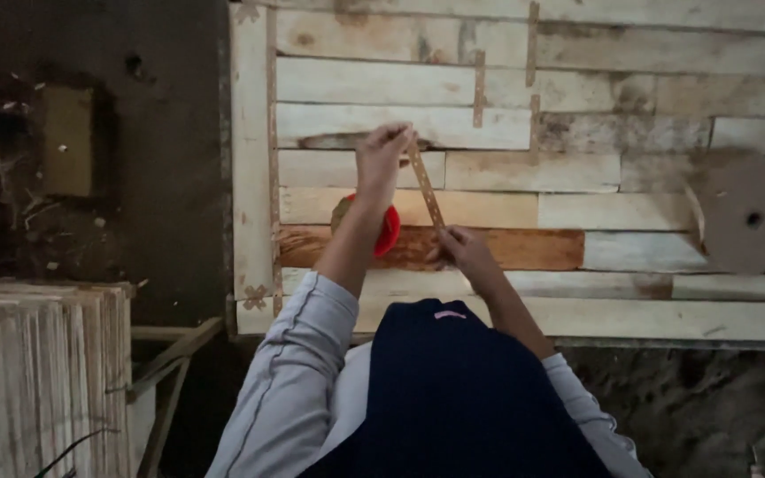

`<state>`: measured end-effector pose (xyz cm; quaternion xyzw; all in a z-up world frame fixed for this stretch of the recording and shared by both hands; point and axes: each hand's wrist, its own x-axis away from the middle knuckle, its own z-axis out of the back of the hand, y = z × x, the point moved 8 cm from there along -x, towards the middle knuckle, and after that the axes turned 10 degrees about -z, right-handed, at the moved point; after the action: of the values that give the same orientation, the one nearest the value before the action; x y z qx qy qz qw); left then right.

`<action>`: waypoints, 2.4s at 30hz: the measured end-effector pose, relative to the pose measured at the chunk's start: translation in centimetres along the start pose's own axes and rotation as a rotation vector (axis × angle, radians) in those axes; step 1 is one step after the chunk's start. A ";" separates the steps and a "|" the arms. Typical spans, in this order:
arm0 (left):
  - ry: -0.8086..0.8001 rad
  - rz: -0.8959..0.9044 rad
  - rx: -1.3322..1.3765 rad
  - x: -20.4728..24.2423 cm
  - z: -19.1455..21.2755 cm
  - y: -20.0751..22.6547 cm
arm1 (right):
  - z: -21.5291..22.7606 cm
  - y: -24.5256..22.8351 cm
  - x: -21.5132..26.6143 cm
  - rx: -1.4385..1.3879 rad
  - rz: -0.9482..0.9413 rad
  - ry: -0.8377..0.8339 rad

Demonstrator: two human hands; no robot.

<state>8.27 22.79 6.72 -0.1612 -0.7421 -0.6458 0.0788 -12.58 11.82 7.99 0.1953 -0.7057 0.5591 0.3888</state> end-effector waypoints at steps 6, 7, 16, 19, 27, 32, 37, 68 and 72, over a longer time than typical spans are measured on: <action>0.187 -0.460 -0.147 4.4 8.2 4.4 | 0.0 1.0 -1.1 0.232 -0.128 -0.161; 0.244 -0.383 -0.145 5.5 10.1 3.1 | -0.8 -1.0 -0.1 0.417 -0.089 -0.156; 0.387 -0.156 0.186 7.5 15.8 -4.8 | -10.4 -6.1 -5.4 1.025 0.970 0.305; 0.379 -0.157 0.188 6.7 16.4 -5.8 | -13.5 -6.0 -8.4 1.149 0.813 0.230; 0.348 -0.135 0.230 6.2 16.3 -4.4 | -14.1 -5.9 -7.6 0.974 0.965 0.209; 0.350 -0.127 0.161 6.8 16.4 -2.7 | -13.1 -1.8 -8.7 1.018 0.266 0.192; 0.355 -0.041 0.122 8.0 17.2 -4.3 | -10.8 -2.5 -4.6 0.806 -0.016 0.013; -0.065 -0.643 -0.121 7.9 2.7 15.4 | -7.5 -9.2 -1.0 0.440 0.661 0.008; -0.232 -0.736 -0.214 5.3 -2.4 14.6 | -3.6 -7.5 -0.5 0.103 0.443 -0.032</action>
<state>8.10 22.80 22.40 0.0363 -0.6826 -0.6822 -0.2595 -5.79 12.92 12.64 0.0641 -0.7080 0.6630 0.2347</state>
